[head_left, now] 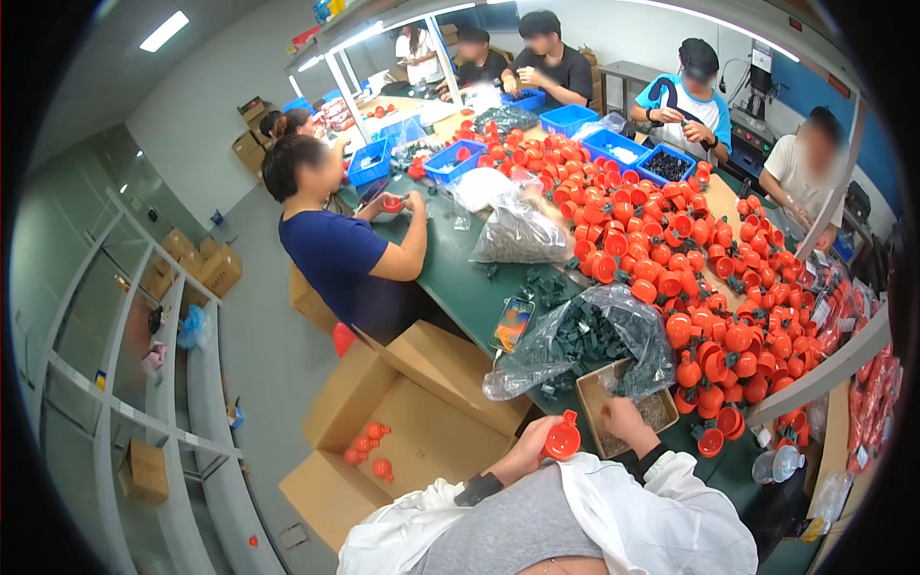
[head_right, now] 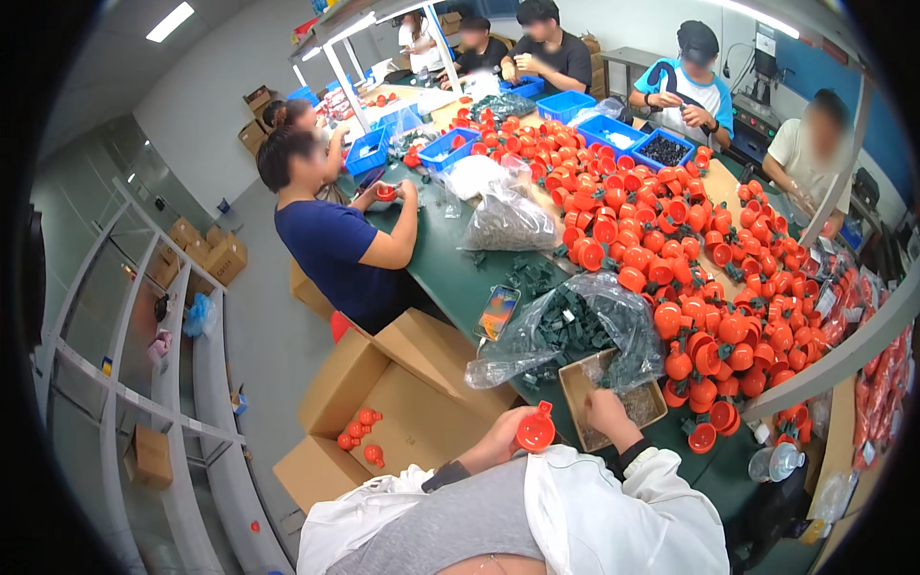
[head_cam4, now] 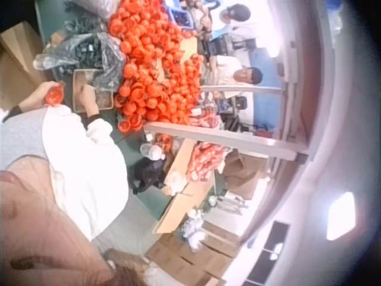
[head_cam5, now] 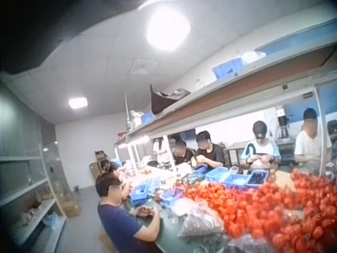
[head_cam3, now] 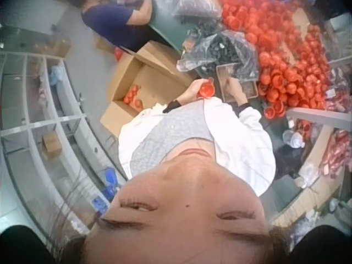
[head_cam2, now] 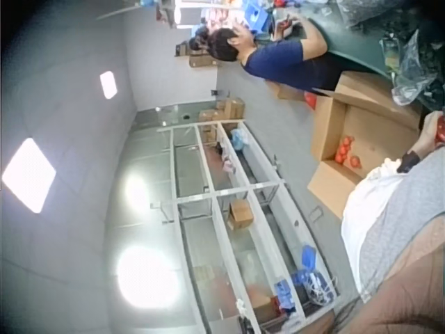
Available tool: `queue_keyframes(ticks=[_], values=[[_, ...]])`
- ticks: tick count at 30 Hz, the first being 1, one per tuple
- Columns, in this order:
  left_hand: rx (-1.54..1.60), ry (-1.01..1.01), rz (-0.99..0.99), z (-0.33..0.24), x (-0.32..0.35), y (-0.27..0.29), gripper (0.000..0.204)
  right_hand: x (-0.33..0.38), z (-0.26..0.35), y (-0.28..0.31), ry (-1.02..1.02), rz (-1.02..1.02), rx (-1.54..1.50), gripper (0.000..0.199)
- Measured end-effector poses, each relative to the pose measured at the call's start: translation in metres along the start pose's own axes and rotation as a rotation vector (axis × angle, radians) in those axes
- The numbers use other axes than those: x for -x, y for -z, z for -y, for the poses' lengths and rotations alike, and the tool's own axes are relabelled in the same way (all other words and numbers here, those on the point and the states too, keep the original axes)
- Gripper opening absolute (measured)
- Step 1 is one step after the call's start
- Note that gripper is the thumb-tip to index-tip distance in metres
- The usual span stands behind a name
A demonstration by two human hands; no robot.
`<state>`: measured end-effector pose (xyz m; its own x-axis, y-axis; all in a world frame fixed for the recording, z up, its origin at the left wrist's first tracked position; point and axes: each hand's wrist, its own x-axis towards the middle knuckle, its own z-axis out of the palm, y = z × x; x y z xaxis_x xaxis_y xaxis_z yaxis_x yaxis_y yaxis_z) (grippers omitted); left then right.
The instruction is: Assembling plastic components (red caps and green stems) in a factory setting.
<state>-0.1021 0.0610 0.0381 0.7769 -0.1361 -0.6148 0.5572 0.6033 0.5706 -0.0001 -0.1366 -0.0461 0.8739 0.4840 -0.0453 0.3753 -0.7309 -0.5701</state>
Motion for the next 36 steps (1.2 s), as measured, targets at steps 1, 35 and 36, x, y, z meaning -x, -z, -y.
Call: queue_keyframes(ticks=[1,35,36], values=[[-0.031,-0.088,-0.026,-0.001,-0.003,-0.001,0.023,-0.004,-0.002,0.004,0.004,-0.083,-0.118,0.009],[-0.124,-0.271,-0.064,-0.007,-0.003,-0.012,0.018,-0.003,0.096,0.06,0.041,0.016,-0.86,0.008],[-0.096,-0.272,-0.045,-0.009,-0.001,-0.012,0.018,-0.005,0.086,0.055,-0.128,0.037,-1.082,0.008]])
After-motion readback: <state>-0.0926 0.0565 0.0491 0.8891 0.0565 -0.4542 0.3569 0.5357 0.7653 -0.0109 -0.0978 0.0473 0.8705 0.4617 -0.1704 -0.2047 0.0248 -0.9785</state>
